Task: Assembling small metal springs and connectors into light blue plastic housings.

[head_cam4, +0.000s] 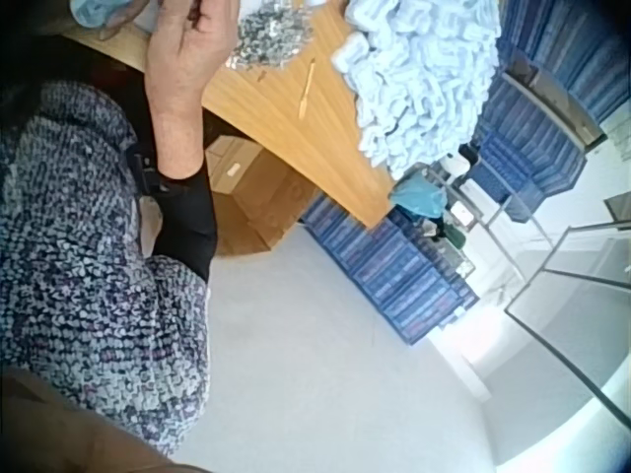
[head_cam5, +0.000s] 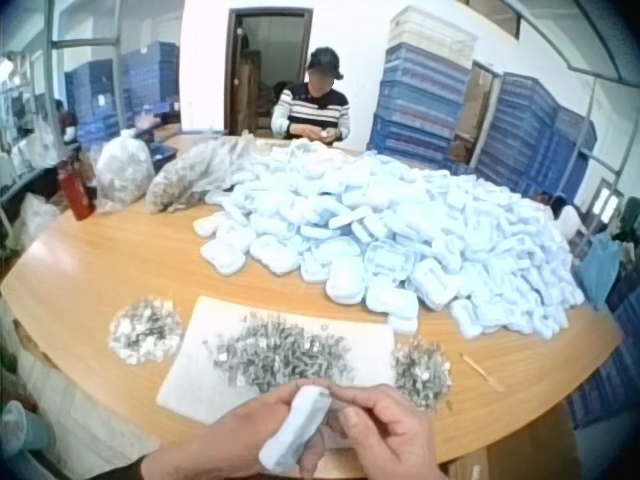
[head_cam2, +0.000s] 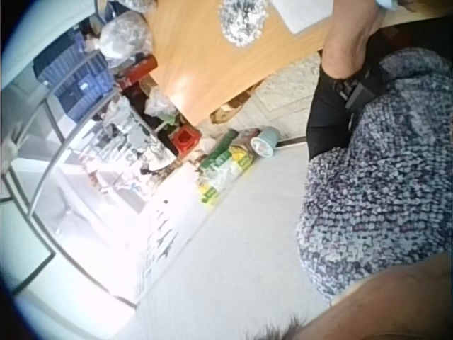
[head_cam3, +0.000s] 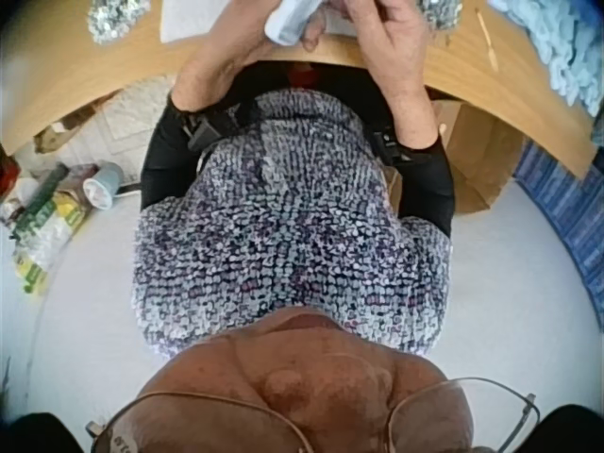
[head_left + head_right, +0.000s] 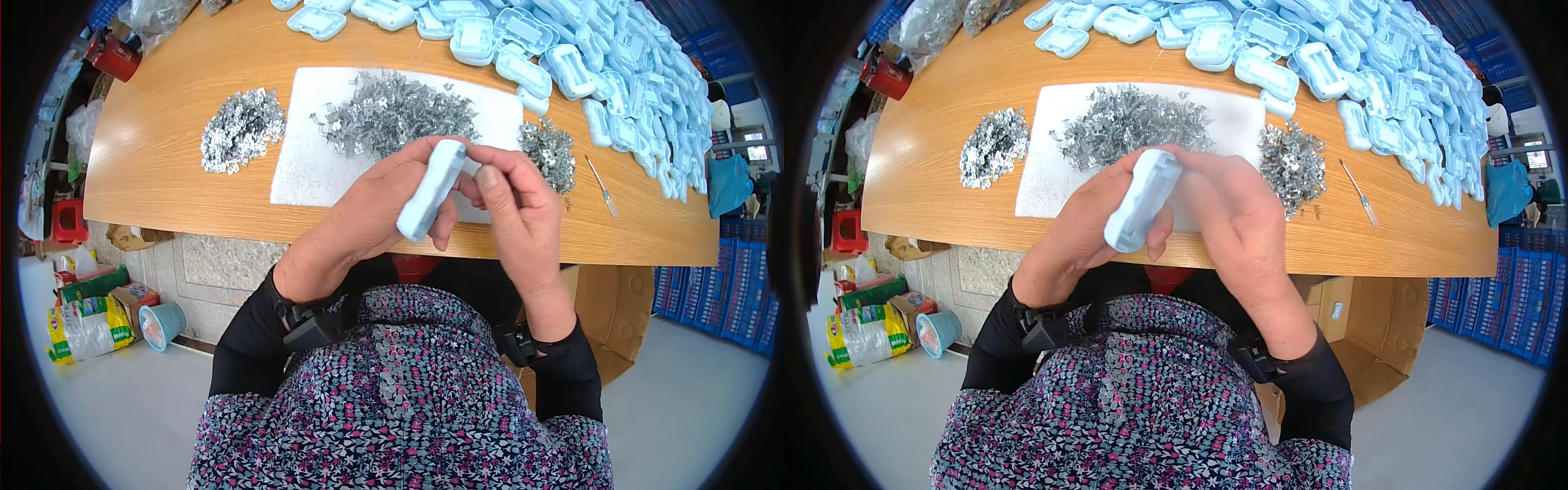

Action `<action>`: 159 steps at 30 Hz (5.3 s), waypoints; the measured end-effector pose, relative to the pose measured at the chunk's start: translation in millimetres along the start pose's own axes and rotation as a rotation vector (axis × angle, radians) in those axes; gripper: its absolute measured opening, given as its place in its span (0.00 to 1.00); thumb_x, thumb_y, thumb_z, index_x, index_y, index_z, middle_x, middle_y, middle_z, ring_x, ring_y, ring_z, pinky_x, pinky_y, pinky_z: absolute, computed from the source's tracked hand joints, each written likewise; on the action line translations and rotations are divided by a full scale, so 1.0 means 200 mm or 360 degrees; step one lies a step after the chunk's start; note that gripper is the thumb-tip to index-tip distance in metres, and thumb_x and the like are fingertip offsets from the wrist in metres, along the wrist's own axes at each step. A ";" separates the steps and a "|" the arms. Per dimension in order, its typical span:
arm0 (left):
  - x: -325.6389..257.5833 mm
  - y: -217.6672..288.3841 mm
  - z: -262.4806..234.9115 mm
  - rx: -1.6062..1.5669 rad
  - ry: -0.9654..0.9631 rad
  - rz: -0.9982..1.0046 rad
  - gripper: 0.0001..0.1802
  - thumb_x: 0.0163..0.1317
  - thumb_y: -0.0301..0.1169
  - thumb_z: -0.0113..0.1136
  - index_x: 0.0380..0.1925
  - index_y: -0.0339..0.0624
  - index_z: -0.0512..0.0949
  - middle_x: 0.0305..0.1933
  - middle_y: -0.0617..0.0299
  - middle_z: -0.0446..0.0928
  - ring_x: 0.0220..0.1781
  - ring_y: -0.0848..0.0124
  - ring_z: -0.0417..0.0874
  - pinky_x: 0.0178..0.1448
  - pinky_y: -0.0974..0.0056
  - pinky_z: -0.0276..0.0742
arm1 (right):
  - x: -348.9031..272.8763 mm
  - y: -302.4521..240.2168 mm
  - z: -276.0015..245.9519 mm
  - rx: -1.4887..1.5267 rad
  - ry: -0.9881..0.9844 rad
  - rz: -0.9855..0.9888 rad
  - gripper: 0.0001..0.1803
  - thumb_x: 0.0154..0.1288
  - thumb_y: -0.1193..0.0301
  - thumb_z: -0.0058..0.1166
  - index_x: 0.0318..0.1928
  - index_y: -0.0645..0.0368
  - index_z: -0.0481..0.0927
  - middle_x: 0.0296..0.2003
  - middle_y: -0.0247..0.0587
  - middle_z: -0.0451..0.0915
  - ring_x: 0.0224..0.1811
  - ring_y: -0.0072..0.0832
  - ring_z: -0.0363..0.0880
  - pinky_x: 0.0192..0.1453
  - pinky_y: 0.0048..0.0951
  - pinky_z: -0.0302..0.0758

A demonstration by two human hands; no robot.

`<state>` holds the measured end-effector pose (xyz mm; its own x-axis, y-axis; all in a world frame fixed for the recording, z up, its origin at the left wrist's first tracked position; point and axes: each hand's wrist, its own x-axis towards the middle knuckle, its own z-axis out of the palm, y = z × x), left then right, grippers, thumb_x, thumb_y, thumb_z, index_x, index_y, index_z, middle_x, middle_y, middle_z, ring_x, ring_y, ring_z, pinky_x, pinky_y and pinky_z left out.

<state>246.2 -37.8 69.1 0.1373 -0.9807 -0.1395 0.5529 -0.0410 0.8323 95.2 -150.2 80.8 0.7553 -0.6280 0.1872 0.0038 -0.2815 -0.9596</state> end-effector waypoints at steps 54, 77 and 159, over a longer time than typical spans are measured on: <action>-0.67 0.13 -0.45 -0.0863 0.0796 0.0367 0.31 0.68 0.31 0.55 0.70 0.40 0.61 0.48 0.51 0.79 0.46 0.63 0.85 0.50 0.53 0.87 | 0.66 -0.21 0.86 -0.1172 -0.0983 -0.0759 0.07 0.61 0.69 0.56 0.30 0.57 0.84 0.30 0.41 0.81 0.41 0.42 0.76 0.49 0.42 0.69; -0.35 0.12 -0.23 -0.0902 0.0462 0.0162 0.32 0.80 0.48 0.22 0.69 0.38 0.61 0.53 0.53 0.77 0.45 0.59 0.85 0.55 0.42 0.84 | 0.33 -0.20 0.43 -0.0438 -0.0687 -0.0025 0.07 0.67 0.71 0.56 0.39 0.61 0.82 0.34 0.42 0.81 0.38 0.37 0.80 0.46 0.32 0.74; -0.19 -0.01 -0.16 -0.0921 -0.0044 0.0124 0.26 0.79 0.43 0.38 0.70 0.41 0.61 0.50 0.57 0.73 0.39 0.69 0.73 0.25 0.71 0.70 | 0.15 0.02 0.29 0.0372 -0.0132 0.0347 0.06 0.70 0.72 0.61 0.41 0.64 0.82 0.32 0.33 0.82 0.32 0.16 0.75 0.39 0.20 0.74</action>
<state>266.4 6.2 55.0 0.1783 -0.9816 -0.0688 0.9021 0.1351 0.4098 156.2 -127.2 69.8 0.8057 -0.5913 -0.0363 -0.0206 0.0333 -0.9992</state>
